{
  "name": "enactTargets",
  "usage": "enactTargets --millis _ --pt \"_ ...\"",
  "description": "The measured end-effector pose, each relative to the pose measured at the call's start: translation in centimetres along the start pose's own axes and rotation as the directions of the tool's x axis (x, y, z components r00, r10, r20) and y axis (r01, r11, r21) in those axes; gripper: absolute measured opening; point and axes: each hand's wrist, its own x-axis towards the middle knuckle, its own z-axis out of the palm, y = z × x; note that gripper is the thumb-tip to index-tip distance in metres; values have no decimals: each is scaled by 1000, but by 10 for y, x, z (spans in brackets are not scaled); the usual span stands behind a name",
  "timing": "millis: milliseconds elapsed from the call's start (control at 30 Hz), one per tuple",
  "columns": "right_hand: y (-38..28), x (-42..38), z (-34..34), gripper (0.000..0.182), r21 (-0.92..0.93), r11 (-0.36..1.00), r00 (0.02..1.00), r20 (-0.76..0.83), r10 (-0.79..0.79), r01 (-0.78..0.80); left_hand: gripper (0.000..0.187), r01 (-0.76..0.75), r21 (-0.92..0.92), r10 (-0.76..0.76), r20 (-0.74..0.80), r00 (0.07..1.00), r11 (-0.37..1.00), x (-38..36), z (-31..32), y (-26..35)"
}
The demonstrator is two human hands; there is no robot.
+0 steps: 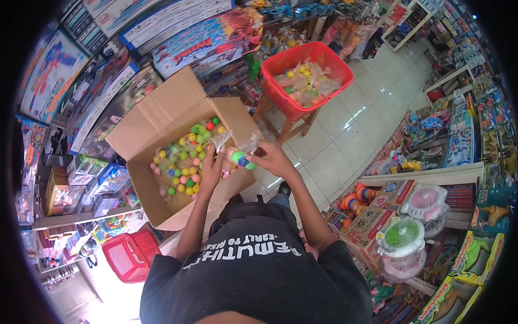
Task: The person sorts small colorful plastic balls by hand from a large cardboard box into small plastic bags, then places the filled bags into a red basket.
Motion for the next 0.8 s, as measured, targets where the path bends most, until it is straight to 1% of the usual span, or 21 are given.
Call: enactTargets --millis 33,67,100,167,200,233,300,333,400,433,467,500,533,567,600,667,733,800 --pt "3 -5 -13 24 -38 999 1000 -18 8 -9 19 33 7 -34 17 999 999 2 10 9" --pt "5 -11 -26 23 -76 997 999 -37 17 -19 19 95 54 -97 25 995 994 2 22 17" --pt "5 -17 -39 23 -77 997 999 -43 14 -18 19 91 54 -93 30 995 994 3 37 21" --pt "1 -26 -67 20 -140 990 998 -59 20 -28 17 113 -143 -107 51 993 983 10 67 29" --pt "0 -29 -81 20 -142 990 998 -67 13 -22 21 107 -133 -105 26 994 985 11 83 38" --pt "-1 -34 -95 21 -133 991 996 -92 18 -30 21 104 -133 -101 31 994 986 14 97 36" --pt "5 -45 -120 23 -121 992 992 -121 29 -44 24 222 -171 -208 96 973 960 16 127 23" --pt "11 -49 -133 24 -119 991 990 -137 46 -62 24 223 -172 -208 102 973 959 17 142 18" --pt "16 -58 -161 24 -121 989 985 -160 60 -80 34 256 -253 -235 113 966 933 20 172 14" --pt "18 -64 -173 24 -135 980 978 -164 125 -148 34 257 -256 -234 118 965 932 21 185 14" --pt "20 -69 -184 25 -147 966 968 -167 189 -214 34 321 -329 -276 175 945 888 20 197 14" --pt "25 -73 -192 25 -148 965 967 -168 190 -215 35 384 -394 -313 233 921 835 22 207 17" --pt "30 -76 -198 26 -24 989 970 -200 138 -146 35 386 -393 -315 234 920 835 23 216 19" --pt "35 -80 -204 28 99 993 967 -239 92 -70 32 420 -406 -335 266 904 812 24 225 22" --pt "37 -83 -211 28 101 992 966 -242 95 -73 28 454 -417 -353 299 887 787 25 234 24" --pt "39 -88 -227 30 66 986 940 -296 169 -156 28 441 -406 -334 309 890 801 27 249 24" --pt "53 -91 -241 30 50 985 929 -328 171 -163 29 424 -393 -310 323 894 816 33 263 20" --pt "62 -91 -255 30 36 985 917 -360 173 -171 32 461 -393 -307 394 866 795 44 272 20"
